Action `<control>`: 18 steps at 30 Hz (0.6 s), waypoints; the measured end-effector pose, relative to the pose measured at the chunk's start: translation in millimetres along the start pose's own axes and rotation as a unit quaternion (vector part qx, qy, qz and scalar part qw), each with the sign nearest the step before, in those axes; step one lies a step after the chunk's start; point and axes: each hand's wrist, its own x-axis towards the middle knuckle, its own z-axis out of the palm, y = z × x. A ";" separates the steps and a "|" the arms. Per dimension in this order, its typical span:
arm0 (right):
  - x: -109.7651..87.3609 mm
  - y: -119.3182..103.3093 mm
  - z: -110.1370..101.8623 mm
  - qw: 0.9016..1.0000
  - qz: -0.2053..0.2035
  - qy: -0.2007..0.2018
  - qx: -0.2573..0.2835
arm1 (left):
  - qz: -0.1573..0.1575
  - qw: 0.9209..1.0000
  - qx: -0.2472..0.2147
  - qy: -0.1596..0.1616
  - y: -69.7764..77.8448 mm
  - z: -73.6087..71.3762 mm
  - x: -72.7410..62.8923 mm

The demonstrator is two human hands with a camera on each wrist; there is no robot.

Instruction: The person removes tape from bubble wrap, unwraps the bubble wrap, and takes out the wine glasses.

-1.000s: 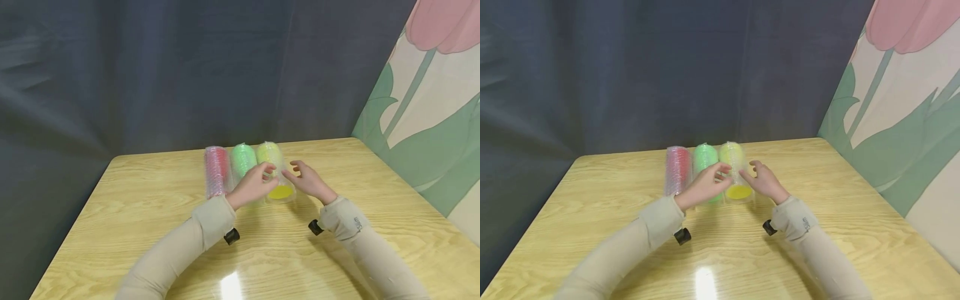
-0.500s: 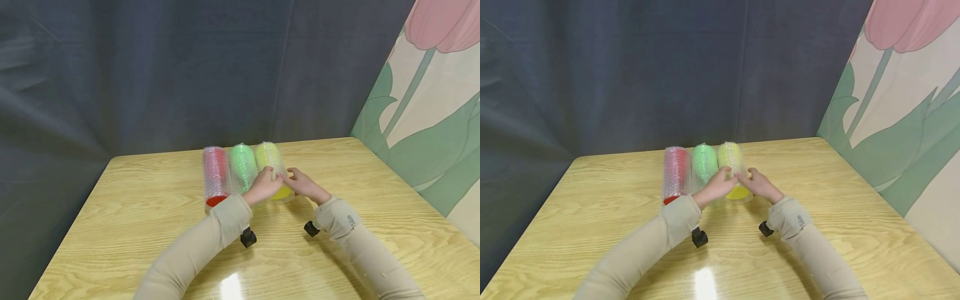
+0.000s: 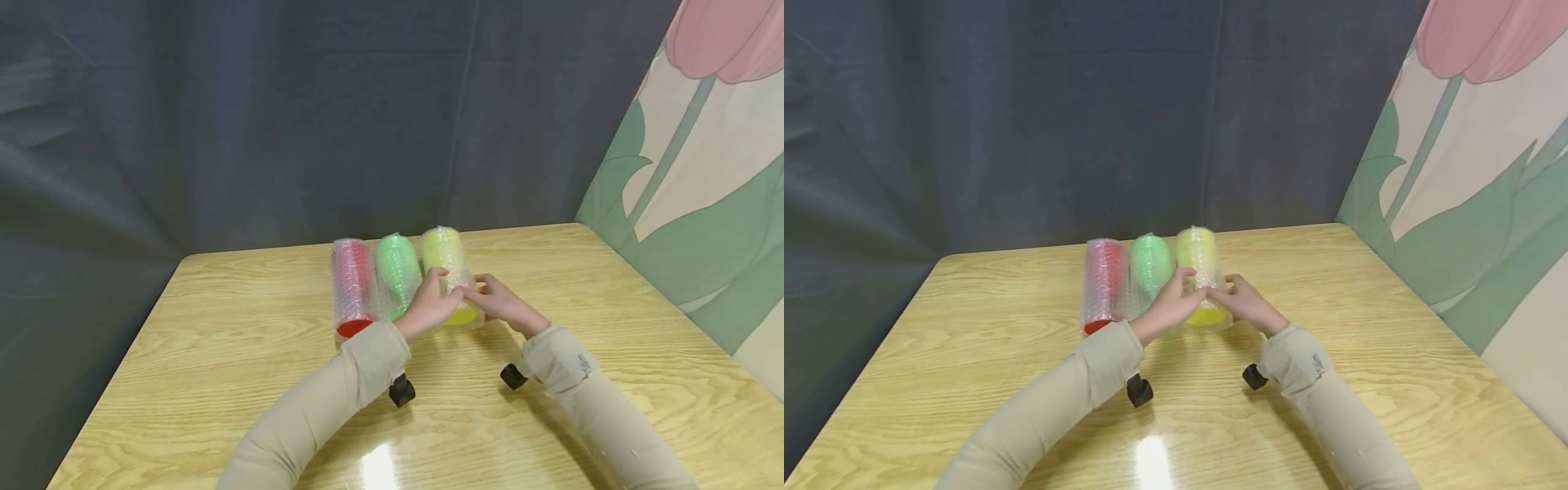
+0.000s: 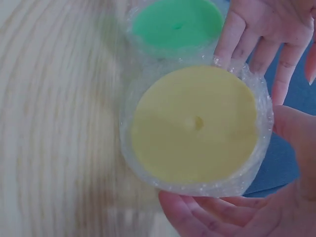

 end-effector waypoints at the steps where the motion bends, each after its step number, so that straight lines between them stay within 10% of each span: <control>1: -0.8 -0.1 -0.6 1.000 -0.003 0.006 0.006 | 0.003 1.000 -0.007 0.003 0.1 -0.1 -0.2; 12: -16.4 -17.8 -5.8 0.996 -0.059 0.052 0.045 | 0.058 0.994 -0.081 0.039 7.2 -10.3 -8.8; 18: -23.7 -27.0 -0.5 0.995 -0.073 0.064 0.037 | 0.038 0.992 -0.087 0.083 8.5 -22.5 -10.5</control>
